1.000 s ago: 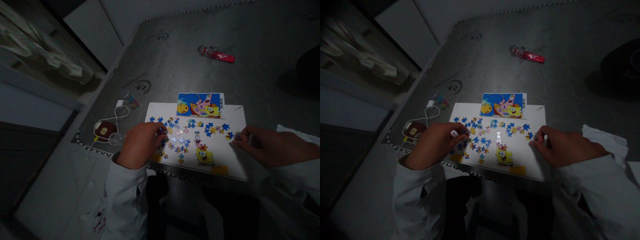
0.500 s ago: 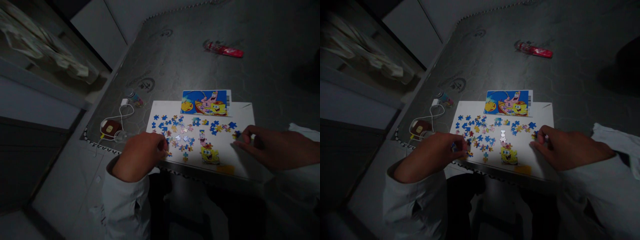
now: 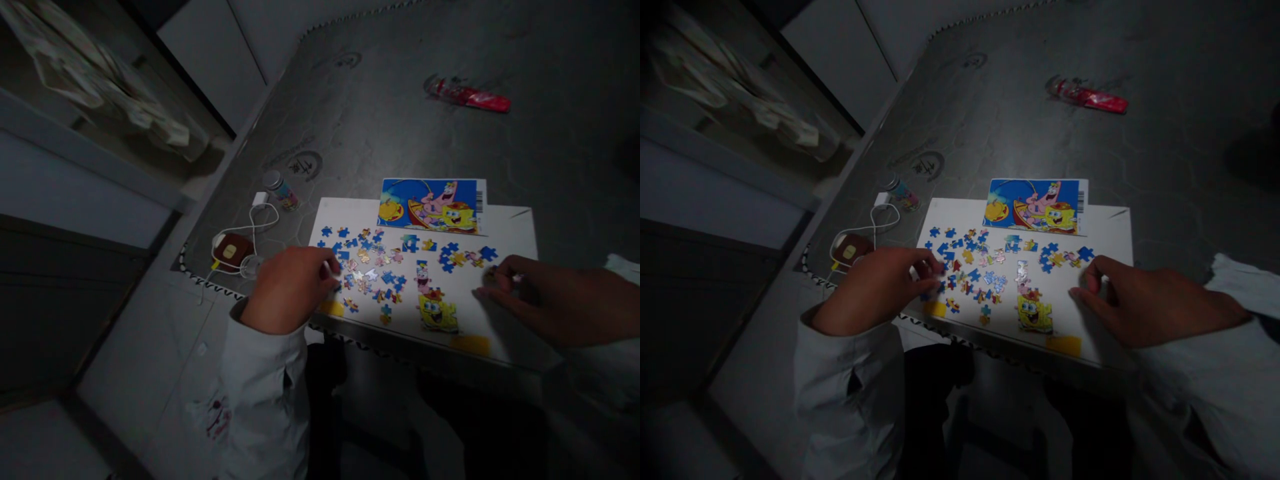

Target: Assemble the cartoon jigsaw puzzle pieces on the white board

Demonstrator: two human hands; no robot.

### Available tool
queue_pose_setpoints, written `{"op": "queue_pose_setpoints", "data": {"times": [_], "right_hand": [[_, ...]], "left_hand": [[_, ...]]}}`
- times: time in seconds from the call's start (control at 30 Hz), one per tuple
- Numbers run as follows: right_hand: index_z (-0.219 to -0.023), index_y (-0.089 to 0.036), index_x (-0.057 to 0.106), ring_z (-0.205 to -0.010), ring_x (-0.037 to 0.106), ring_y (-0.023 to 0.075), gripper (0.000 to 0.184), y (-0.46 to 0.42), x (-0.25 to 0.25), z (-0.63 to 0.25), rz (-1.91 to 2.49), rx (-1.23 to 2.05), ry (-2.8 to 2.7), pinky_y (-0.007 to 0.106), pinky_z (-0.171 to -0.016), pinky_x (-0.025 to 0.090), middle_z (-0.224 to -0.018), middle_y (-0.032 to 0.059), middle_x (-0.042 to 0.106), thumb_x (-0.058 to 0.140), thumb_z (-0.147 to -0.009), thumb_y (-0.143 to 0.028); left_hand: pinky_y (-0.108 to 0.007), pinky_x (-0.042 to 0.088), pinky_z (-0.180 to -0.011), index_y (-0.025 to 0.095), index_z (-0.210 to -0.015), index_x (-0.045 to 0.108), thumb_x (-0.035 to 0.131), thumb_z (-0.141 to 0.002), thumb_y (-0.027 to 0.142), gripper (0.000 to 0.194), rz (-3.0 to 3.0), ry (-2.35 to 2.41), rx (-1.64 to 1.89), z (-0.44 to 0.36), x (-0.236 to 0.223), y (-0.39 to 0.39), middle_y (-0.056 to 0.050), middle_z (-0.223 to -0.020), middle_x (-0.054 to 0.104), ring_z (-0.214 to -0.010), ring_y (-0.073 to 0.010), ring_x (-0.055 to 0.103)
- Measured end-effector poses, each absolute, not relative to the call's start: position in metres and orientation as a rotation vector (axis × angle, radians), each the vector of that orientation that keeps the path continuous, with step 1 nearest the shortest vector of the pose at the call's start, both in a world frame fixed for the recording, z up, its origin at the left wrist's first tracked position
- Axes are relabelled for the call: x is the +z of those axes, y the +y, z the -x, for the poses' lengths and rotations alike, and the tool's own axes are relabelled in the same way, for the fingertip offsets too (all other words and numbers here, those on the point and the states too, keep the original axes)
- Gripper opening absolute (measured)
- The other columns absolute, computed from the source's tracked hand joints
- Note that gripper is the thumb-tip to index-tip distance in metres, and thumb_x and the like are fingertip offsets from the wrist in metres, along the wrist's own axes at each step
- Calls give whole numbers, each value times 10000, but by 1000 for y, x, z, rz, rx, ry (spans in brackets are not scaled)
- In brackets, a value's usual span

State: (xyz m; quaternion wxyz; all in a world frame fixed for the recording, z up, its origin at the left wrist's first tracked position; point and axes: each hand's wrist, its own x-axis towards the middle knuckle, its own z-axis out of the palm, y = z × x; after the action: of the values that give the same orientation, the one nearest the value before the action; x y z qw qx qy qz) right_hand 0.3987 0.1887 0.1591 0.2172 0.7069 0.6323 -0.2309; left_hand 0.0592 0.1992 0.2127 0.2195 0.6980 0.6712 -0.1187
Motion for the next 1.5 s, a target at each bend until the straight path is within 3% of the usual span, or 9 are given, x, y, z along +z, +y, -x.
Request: {"op": "queue_pose_setpoints", "data": {"times": [0.23, 0.43, 0.6, 0.8, 0.93, 1.17, 1.3, 1.5], "right_hand": [[-951, -332, 619, -724, 758, 283, 273, 187, 149, -404, -1975, -616, 1751, 434, -665, 518, -887, 38, 795, 590, -1032, -591], [-995, -337, 631, -777, 780, 290, 335, 188, 148, -414, -1920, -736, 1772, 442, -688, 526, -917, 34, 804, 567, -1022, -665], [-996, -328, 631, -787, 763, 279, 288, 186, 157, -400, -1959, -624, 1703, 442, -732, 524, -947, 46, 804, 526, -1067, -587], [-1007, -333, 630, -703, 736, 284, 397, 186, 143, -420, -1921, -704, 1813, 434, -654, 497, -914, 54, 797, 501, -1005, -709], [-1012, -330, 641, -739, 742, 305, 458, 186, 146, -419, -1931, -710, 1808, 447, -658, 494, -932, 73, 801, 462, -1004, -751], [-1037, -337, 682, -853, 781, 373, 433, 186, 151, -412, -1965, -733, 1768, 473, -680, 494, -993, 97, 826, 546, -975, -744], [-1046, -346, 661, -829, 774, 365, 492, 185, 149, -416, -1950, -740, 1777, 484, -680, 504, -985, 90, 812, 473, -989, -797], [-1002, -339, 646, -811, 767, 369, 399, 184, 159, -405, -1958, -681, 1789, 476, -660, 497, -972, 102, 816, 521, -993, -718]], "left_hand": [[-379, 537, -862, 343, -1277, 894, 894, -966, 248, 325, -2014, 1651, -289, -59, 196, 213, -16, -1110, 889, -1014, -255, 801], [-363, 557, -825, 297, -1161, 902, 879, -972, 289, 191, -1856, 1848, -292, -37, 208, 194, -15, -1078, 903, -986, -252, 828], [-359, 585, -872, 266, -1051, 907, 808, -1034, 341, 125, -1858, 1971, -269, -28, 215, 186, -40, -981, 901, -918, -248, 830], [-353, 563, -850, 290, -1202, 898, 834, -1032, 368, 197, -1847, 1936, -251, -39, 215, 199, -24, -1085, 914, -1014, -256, 837], [-366, 531, -815, 310, -1191, 901, 843, -1026, 385, 190, -1869, 1945, -269, -35, 211, 202, -24, -1103, 913, -990, -260, 827], [-378, 531, -812, 314, -1215, 901, 809, -1036, 370, 209, -1895, 1977, -278, -33, 207, 207, -39, -1122, 919, -984, -271, 819], [-355, 531, -820, 315, -1226, 894, 817, -1035, 380, 216, -1902, 1965, -280, -41, 211, 211, -24, -1155, 916, -973, -248, 817], [-368, 534, -837, 300, -1231, 895, 803, -1039, 341, 216, -1947, 1957, -271, -44, 207, 212, -40, -1186, 912, -989, -262, 811]]}}
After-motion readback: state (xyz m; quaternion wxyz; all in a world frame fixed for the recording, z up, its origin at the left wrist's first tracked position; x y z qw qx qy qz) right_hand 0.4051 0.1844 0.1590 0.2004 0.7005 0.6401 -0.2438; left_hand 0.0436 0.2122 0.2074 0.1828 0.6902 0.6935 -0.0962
